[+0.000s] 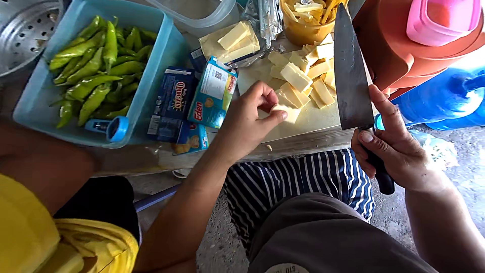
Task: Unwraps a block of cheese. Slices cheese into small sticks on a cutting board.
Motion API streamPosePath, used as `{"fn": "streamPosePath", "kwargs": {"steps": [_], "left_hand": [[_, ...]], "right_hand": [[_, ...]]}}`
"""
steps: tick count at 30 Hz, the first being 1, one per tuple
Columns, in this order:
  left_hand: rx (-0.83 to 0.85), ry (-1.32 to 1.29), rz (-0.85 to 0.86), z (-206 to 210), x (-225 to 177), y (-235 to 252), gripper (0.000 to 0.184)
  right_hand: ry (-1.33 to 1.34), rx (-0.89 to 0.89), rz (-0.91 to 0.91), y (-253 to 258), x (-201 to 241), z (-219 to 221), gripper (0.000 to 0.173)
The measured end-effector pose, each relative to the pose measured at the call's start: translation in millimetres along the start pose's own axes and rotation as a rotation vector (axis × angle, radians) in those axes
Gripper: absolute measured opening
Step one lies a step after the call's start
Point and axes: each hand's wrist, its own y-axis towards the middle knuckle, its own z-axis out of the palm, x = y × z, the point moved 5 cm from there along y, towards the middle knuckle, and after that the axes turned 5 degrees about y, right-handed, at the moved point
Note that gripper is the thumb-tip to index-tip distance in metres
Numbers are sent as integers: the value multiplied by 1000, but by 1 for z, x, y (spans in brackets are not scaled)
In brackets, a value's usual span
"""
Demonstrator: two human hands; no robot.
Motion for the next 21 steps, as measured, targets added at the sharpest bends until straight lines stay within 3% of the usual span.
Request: {"fn": "streamPosePath", "kwargs": {"steps": [3,5,8,13,21], "left_hand": [[128,-66,-108,0,9,-14,31],[64,71,-149,4,18,-21,29],[-153,271,-31,10,21,-33,38],[-208,300,165,26,19,-54,33],[-424,402,275,38,21,-58,23]], "right_hand": [[-96,55,28,1,1,6,61],[-232,85,52,5,1,13,63],[-523,120,43,11,2,25,61],[-1003,150,-60,19,8,47,56],[-1360,246,31,30,8,64,61]]}}
